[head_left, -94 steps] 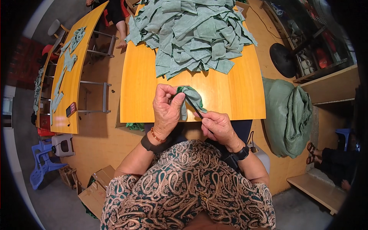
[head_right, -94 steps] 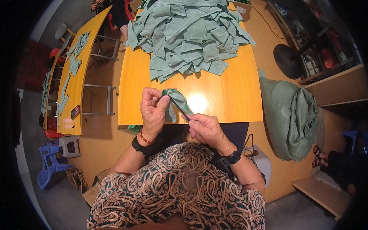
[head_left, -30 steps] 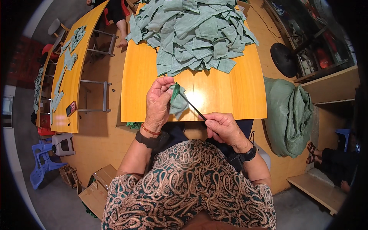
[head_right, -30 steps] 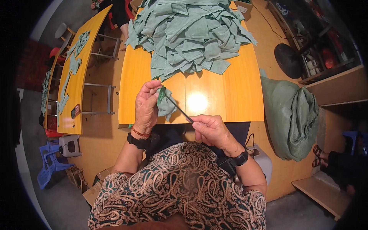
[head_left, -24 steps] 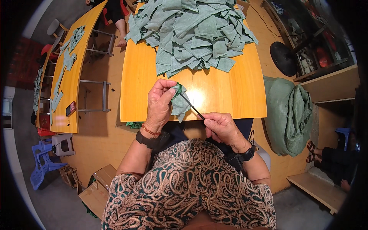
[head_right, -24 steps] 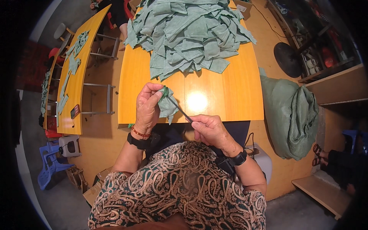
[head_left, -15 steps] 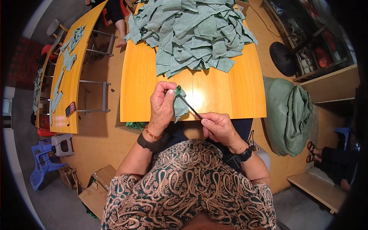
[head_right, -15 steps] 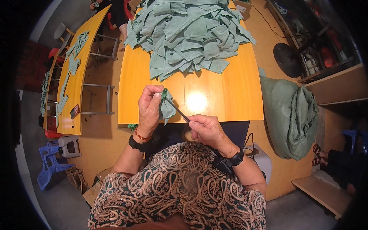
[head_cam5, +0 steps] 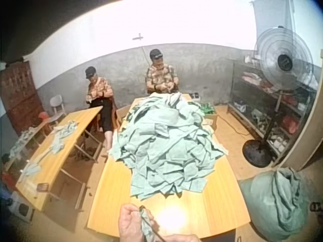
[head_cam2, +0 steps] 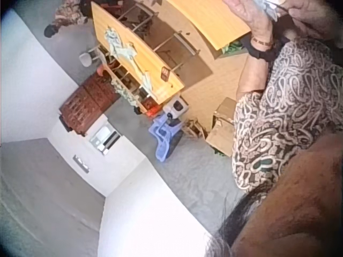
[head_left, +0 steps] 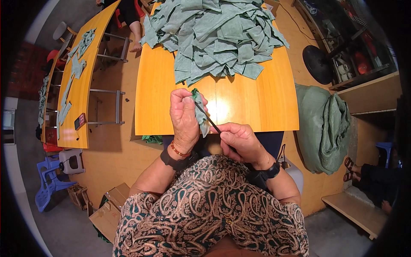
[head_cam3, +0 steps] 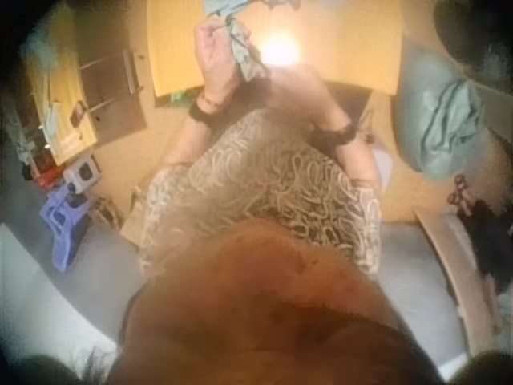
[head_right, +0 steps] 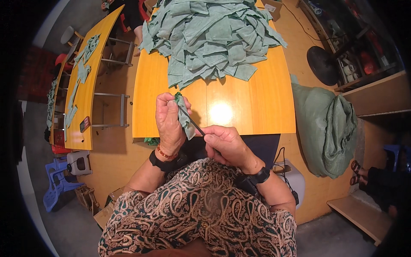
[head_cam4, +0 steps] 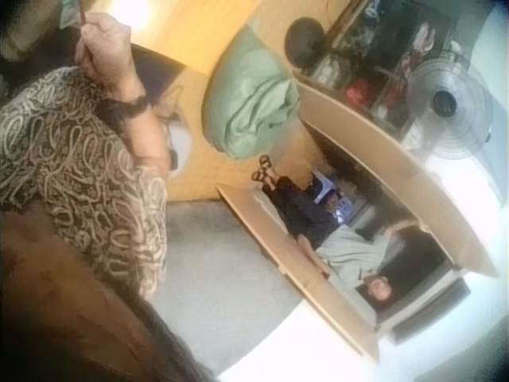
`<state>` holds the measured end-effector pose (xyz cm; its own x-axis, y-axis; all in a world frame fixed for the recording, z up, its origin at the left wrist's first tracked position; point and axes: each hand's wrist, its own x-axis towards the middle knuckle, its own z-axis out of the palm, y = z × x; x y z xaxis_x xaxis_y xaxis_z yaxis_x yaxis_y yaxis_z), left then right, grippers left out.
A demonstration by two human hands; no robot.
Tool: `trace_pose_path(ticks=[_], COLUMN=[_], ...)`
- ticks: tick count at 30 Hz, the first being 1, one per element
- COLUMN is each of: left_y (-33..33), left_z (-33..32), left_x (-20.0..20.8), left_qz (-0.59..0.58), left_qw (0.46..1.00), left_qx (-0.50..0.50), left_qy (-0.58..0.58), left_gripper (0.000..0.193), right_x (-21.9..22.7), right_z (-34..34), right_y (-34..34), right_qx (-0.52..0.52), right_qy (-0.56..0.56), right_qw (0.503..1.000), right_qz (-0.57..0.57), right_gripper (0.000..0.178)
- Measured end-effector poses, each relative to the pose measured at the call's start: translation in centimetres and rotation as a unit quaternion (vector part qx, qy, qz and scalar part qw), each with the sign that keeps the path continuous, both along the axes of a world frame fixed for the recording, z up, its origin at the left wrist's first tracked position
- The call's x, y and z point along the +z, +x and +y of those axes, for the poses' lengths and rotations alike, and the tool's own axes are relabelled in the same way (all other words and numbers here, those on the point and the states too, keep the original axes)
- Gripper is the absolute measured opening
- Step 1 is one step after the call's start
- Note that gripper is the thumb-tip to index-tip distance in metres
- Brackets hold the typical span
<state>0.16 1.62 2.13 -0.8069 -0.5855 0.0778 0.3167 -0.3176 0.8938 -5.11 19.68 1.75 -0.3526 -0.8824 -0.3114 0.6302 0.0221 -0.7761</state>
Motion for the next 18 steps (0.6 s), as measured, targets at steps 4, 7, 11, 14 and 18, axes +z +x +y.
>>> trace_pose_path(ticks=[4, 7, 11, 14, 18], left_y=[-0.2, 0.1, 0.1, 0.3, 0.3], left_z=[-1.5, -2.0, -1.9, -2.1, -2.0], left_x=[-1.0, -1.0, -0.4, -0.6, -0.2], left_qz=[-0.007, 0.011, -0.005, -0.006, -0.014], left_qw=[0.999, 0.996, 0.995, 0.995, 0.994], left_qx=[0.004, -0.073, -0.085, -0.09, -0.103], left_qy=[0.045, 0.044, 0.047, 0.042, 0.019], left_gripper=[0.012, 0.011, 0.01, 0.01, 0.009], right_x=[1.0, 1.4, 0.3, -0.1, -0.3], right_z=[2.1, 2.4, 1.9, 1.6, 1.4], right_y=[-0.5, -1.1, -1.2, -1.2, -1.2], right_qx=[0.002, -0.031, -0.018, 0.007, 0.009], right_qy=[0.057, 0.065, 0.044, 0.053, 0.063], right_qw=[0.995, 0.996, 0.998, 0.996, 0.995], right_qz=[0.079, 0.059, 0.05, 0.067, 0.078], right_gripper=[0.029, 0.029, 0.027, 0.026, 0.027])
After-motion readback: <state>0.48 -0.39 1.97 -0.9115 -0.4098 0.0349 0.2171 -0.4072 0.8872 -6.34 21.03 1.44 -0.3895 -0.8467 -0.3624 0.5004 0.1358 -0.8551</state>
